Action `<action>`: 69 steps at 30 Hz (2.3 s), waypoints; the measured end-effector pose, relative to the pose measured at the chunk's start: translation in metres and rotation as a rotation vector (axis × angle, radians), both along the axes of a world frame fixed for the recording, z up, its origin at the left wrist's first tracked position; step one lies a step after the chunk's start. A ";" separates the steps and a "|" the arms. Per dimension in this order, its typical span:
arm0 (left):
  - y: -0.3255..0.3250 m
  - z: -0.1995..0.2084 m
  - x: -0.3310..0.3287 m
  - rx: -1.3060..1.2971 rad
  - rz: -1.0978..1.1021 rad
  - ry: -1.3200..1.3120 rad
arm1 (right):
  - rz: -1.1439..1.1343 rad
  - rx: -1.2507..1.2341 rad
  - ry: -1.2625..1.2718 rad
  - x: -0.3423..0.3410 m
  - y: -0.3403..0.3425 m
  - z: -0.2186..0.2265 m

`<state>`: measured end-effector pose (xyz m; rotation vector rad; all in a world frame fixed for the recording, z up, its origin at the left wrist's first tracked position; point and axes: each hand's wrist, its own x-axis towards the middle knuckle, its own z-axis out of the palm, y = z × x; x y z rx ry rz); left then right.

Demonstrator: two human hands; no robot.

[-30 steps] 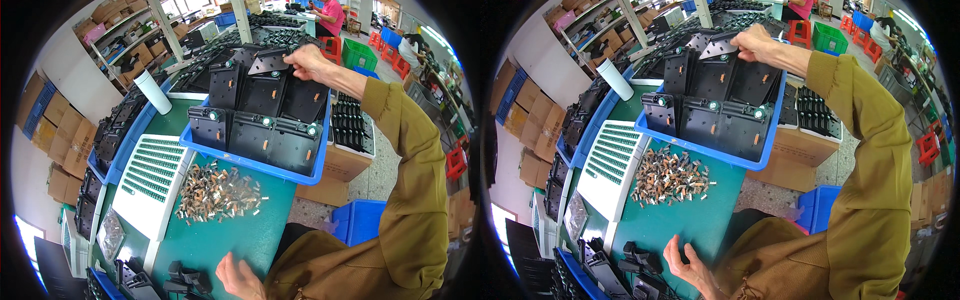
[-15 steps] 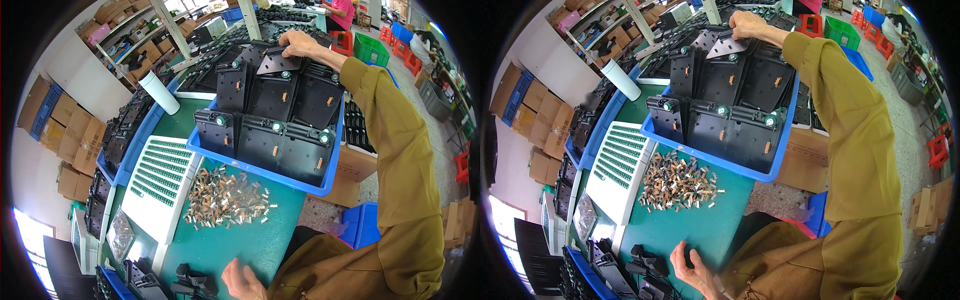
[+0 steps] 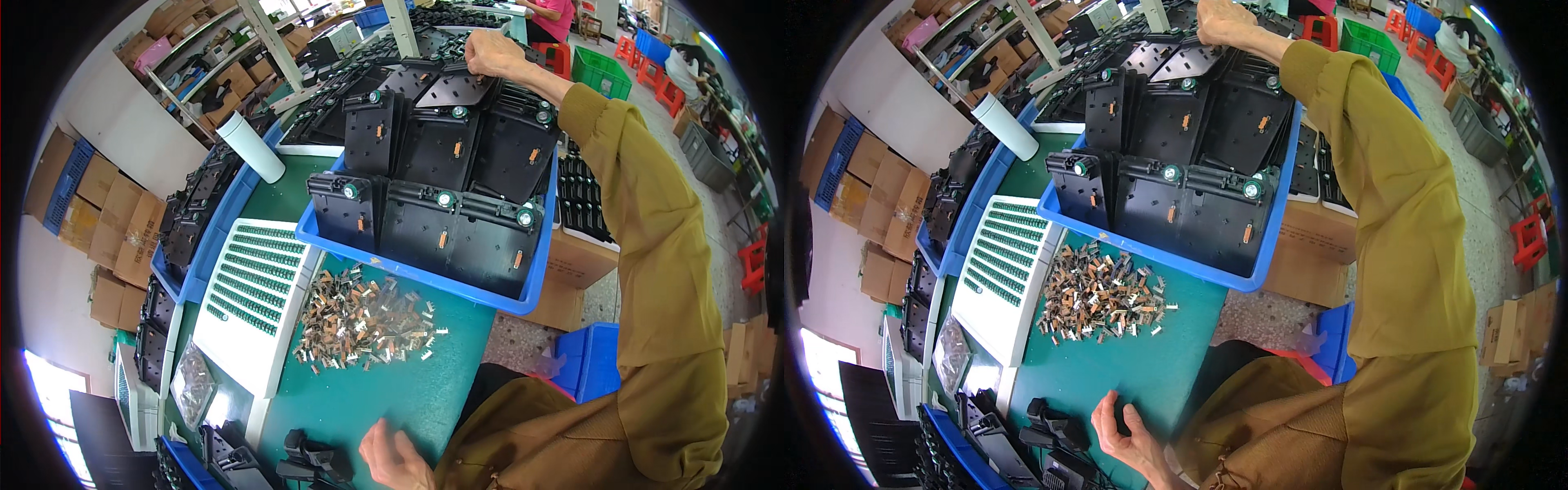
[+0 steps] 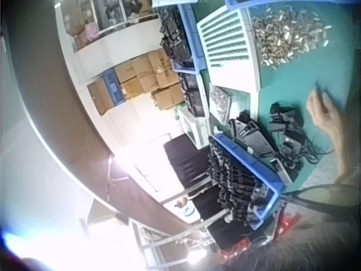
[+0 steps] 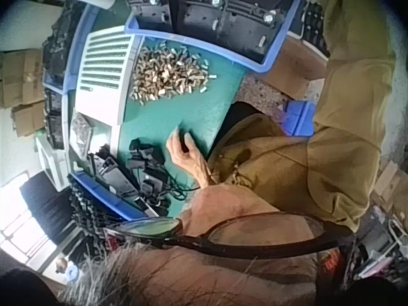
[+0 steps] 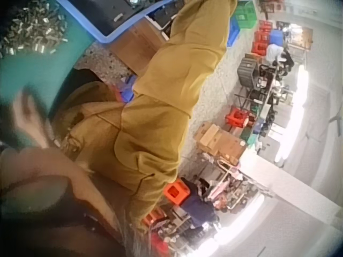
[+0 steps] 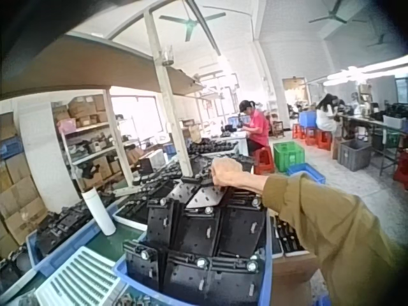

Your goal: The person assembles speaker modules into plastic housings by hand at a workbench.

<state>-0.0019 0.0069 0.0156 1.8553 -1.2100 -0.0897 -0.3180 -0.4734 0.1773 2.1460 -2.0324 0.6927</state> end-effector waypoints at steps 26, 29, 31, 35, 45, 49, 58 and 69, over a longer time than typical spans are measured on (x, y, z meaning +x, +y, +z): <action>0.002 -0.003 0.001 -0.018 -0.014 0.000 | 0.253 -0.070 0.001 0.012 0.008 -0.015; 0.001 -0.003 0.003 -0.014 -0.014 -0.013 | 0.137 0.047 -0.012 0.018 0.015 -0.009; 0.002 -0.003 0.003 -0.017 -0.015 -0.021 | 0.134 0.011 0.064 0.015 0.008 -0.011; 0.001 -0.001 0.000 -0.009 -0.018 -0.005 | 0.151 -0.166 0.194 -0.003 0.001 -0.022; 0.003 -0.005 0.004 -0.032 -0.033 -0.039 | 0.219 -0.060 -0.033 0.016 0.024 -0.017; 0.001 -0.004 0.001 -0.041 -0.042 -0.024 | 0.209 -0.140 -0.090 0.015 0.029 -0.017; 0.003 -0.012 0.008 -0.109 -0.073 -0.128 | 0.772 -0.344 -0.441 0.091 0.194 -0.009; 0.019 0.096 -0.023 -0.576 -0.381 -0.008 | 1.317 0.721 -0.736 0.135 0.341 -0.126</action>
